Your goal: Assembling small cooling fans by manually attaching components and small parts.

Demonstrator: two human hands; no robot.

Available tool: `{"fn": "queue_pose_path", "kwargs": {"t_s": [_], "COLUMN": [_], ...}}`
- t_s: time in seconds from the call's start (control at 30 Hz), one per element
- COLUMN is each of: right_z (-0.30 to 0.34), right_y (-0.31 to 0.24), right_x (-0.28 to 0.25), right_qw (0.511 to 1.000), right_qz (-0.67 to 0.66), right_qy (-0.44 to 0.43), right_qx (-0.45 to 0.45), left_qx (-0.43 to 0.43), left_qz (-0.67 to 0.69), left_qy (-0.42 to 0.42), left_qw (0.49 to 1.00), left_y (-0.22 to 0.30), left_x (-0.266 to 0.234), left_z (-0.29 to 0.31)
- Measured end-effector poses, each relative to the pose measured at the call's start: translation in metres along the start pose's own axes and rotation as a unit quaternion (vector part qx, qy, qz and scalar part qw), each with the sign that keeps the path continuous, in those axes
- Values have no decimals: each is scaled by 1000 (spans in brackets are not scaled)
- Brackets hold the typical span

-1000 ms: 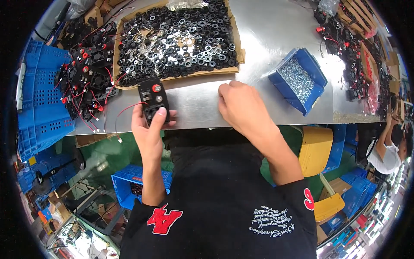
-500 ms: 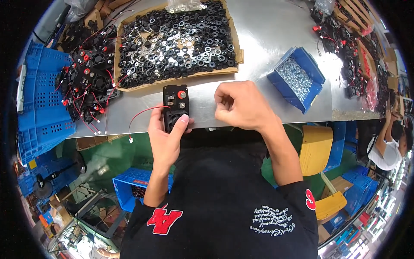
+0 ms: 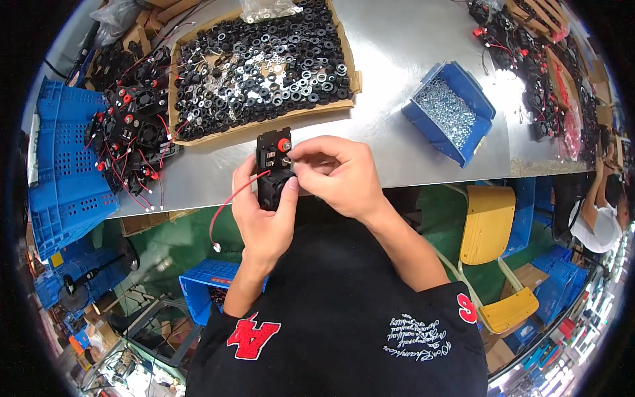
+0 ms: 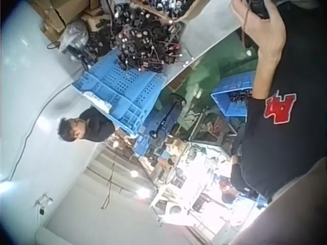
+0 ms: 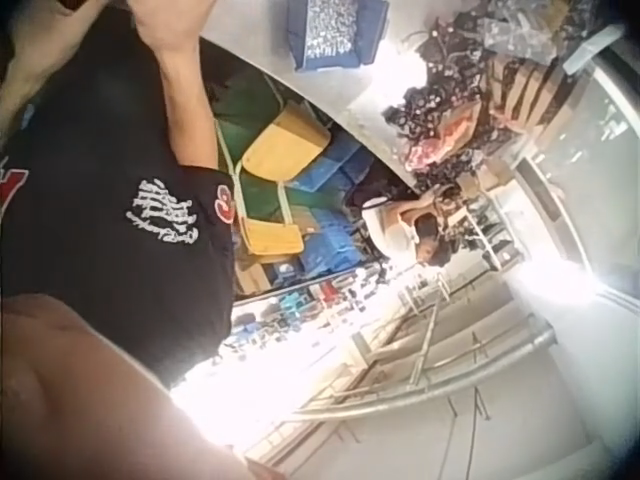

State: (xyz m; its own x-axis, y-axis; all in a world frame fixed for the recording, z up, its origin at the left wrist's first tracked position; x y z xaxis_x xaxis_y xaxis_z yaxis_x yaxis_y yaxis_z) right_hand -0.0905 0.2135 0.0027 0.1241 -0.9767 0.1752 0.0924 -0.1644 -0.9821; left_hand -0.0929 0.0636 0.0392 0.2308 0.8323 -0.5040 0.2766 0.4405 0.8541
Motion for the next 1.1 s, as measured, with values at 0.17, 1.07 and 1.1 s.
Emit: {"fn": "queue_pose_path", "kwargs": {"t_s": [0.17, 1.07, 1.1], "right_z": [5, 6, 5], "right_y": [3, -8, -14], "right_x": [1, 5, 8], "right_qw": [999, 983, 976], "right_qz": [-43, 181, 216], "right_qy": [6, 41, 26], "right_qx": [15, 3, -24], "left_qx": [53, 90, 90], "left_qz": [-68, -105, -105], "left_qy": [26, 72, 72], "left_qw": [996, 988, 988], "left_y": [15, 18, 19], "left_x": [0, 5, 5], "left_z": [2, 1, 0]}}
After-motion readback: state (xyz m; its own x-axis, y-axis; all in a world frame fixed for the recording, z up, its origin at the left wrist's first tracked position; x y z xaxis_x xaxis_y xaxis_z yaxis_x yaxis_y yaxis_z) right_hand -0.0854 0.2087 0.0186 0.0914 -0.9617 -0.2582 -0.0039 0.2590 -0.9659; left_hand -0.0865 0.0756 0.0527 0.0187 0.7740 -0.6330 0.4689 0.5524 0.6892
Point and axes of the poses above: each hand's wrist, its own z-axis away from the middle knuckle, its own x-axis out of the palm, y = z × x, the point moved 9 cm from there along -z, towards the middle knuckle, and after that the axes turned 13 degrees about -y, right-handed, at the moved point
